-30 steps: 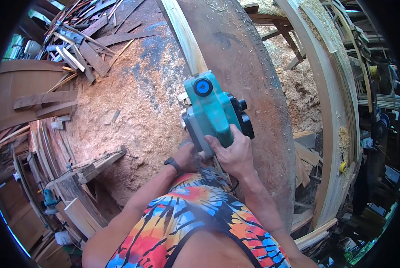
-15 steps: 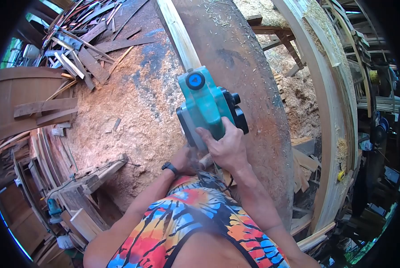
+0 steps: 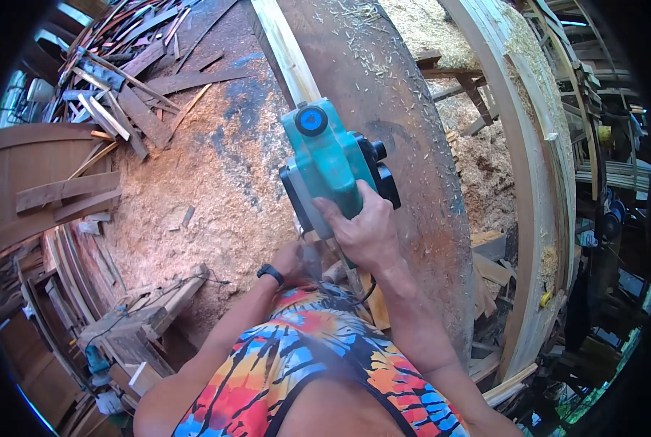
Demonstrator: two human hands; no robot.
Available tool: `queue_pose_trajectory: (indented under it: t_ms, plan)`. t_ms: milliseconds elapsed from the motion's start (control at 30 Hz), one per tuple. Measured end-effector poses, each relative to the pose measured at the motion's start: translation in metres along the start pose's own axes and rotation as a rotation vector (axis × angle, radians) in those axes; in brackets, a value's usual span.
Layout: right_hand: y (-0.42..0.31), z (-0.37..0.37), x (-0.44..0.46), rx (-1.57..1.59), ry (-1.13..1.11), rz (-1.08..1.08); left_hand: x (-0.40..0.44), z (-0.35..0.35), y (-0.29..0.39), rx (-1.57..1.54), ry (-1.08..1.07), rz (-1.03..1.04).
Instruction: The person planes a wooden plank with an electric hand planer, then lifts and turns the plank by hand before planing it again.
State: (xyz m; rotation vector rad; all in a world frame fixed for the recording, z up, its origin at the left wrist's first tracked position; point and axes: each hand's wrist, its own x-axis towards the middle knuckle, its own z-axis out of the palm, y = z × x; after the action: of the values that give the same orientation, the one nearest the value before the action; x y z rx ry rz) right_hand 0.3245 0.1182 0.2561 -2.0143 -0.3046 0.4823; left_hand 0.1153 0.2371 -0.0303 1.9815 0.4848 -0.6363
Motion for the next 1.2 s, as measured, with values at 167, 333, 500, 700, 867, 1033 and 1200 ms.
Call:
queue_pose_trajectory:
  t_ms: [167, 333, 500, 700, 867, 1033, 1200]
  plan:
    - [-0.010, 0.012, 0.037, -0.015, 0.013, -0.029, 0.017, -0.030, 0.006, 0.053, -0.068, -0.034]
    - [-0.020, 0.022, 0.071, 0.009, 0.041, -0.070, 0.031, -0.049, 0.003, 0.059, -0.083, -0.026]
    - [-0.034, 0.028, 0.112, -0.049, -0.033, 0.006, 0.038, -0.067, 0.003, -0.021, 0.001, 0.018]
    - [-0.047, 0.044, 0.174, -0.043, 0.039, -0.103, 0.050, -0.090, 0.003, -0.096, 0.022, -0.029]
    - [-0.066, 0.054, 0.228, -0.084, -0.049, 0.008, 0.068, -0.088, -0.015, -0.266, 0.097, -0.120]
    - [-0.088, 0.070, 0.291, -0.172, 0.015, -0.177, 0.097, -0.100, -0.029, -0.653, 0.332, -0.140]
    - [-0.123, 0.088, 0.380, -0.226, 0.056, -0.158, 0.096, -0.150, 0.026, -0.826, 0.428, 0.000]
